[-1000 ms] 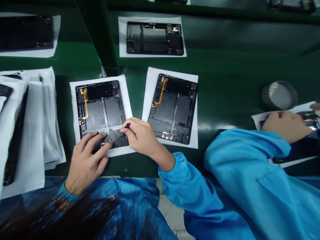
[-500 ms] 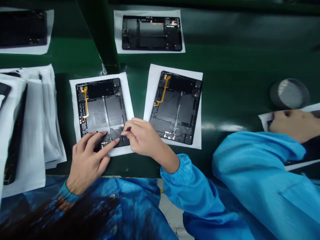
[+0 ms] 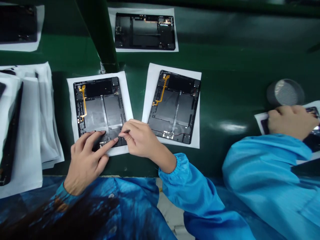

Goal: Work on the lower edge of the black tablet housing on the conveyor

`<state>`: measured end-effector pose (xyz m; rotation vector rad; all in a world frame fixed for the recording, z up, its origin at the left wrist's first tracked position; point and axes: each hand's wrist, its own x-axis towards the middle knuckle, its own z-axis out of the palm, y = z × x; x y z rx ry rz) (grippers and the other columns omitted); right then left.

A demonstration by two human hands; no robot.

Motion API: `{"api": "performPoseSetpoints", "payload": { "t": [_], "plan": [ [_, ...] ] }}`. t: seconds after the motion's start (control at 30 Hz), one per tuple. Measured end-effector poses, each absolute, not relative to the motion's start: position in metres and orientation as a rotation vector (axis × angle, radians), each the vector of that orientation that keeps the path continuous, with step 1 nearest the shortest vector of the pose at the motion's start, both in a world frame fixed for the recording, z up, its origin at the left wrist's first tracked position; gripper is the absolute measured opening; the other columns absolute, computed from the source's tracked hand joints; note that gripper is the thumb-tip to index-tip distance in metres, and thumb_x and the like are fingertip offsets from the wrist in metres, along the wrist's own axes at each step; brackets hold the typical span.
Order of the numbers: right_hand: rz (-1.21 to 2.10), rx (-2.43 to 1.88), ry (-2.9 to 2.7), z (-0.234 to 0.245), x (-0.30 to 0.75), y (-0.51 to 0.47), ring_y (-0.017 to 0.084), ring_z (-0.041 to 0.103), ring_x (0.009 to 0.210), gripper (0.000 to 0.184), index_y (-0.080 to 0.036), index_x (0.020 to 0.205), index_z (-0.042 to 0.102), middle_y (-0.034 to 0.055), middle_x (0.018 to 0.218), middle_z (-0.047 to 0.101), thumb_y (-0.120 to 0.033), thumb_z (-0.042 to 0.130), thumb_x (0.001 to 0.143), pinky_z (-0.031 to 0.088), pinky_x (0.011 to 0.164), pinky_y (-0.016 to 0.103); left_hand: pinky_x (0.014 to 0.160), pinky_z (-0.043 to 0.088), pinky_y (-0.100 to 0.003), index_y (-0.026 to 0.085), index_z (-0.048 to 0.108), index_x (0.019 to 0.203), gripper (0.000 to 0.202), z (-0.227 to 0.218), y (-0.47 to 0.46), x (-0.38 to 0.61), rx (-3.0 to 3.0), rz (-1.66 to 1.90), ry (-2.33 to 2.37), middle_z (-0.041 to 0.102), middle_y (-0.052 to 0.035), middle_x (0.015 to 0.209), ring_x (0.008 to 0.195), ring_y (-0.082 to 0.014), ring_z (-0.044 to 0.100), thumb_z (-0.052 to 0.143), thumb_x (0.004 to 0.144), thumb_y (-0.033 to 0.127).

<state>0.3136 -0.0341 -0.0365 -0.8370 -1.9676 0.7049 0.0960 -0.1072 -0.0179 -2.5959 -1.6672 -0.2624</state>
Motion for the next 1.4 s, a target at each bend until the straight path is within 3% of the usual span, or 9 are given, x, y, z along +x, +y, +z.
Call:
{"api": "performPoseSetpoints", "payload": {
  "t": [0.57,0.8,1.07,1.4],
  "plan": [
    [0.666,-0.918,-2.069,-0.0339,0.3151,-0.0342,0.016,0.048,0.061,0.021,-0.024,0.08,0.044,-0.0024,0.067,0.049,-0.021,0.045,0.101,0.038,0.057,0.03,0.091,0.042,-0.044,0.042,0.067,0.133,0.048,-0.0168,-0.1073,0.0979,-2.589,-0.259,-1.679,0.057,-0.006,0.141,0.129,-0.0322,0.05,0.051,0.094,0.019],
    [0.738,-1.007,-1.954,-0.0385,0.3134,-0.0369,0.016,0.057,0.068,0.019,-0.024,0.087,0.05,0.0012,0.078,0.061,-0.027,0.043,0.105,0.045,0.063,0.03,0.091,0.042,-0.045,0.042,0.068,0.132,0.048,-0.0185,-0.1074,0.0979,-2.583,-0.287,-1.672,0.057,-0.0062,0.141,0.129,-0.0325,0.05,0.05,0.094,0.019],
    [0.722,-0.933,-2.042,-0.0381,0.3124,-0.0356,0.017,0.053,0.065,0.021,-0.024,0.082,0.046,-0.0006,0.07,0.054,-0.025,0.044,0.103,0.041,0.06,0.029,0.091,0.042,-0.044,0.04,0.069,0.131,0.046,-0.0167,-0.108,0.0991,-2.57,-0.25,-1.674,0.057,-0.0059,0.141,0.129,-0.0324,0.05,0.051,0.094,0.02],
    [0.774,-0.941,-1.991,-0.0401,0.3117,-0.0367,0.016,0.053,0.067,0.019,-0.024,0.085,0.048,-0.0002,0.075,0.056,-0.024,0.044,0.103,0.041,0.061,0.029,0.091,0.041,-0.044,0.04,0.069,0.131,0.046,-0.0184,-0.1077,0.0997,-2.564,-0.263,-1.679,0.057,-0.0063,0.141,0.129,-0.0318,0.05,0.051,0.094,0.02]
  ]
}}
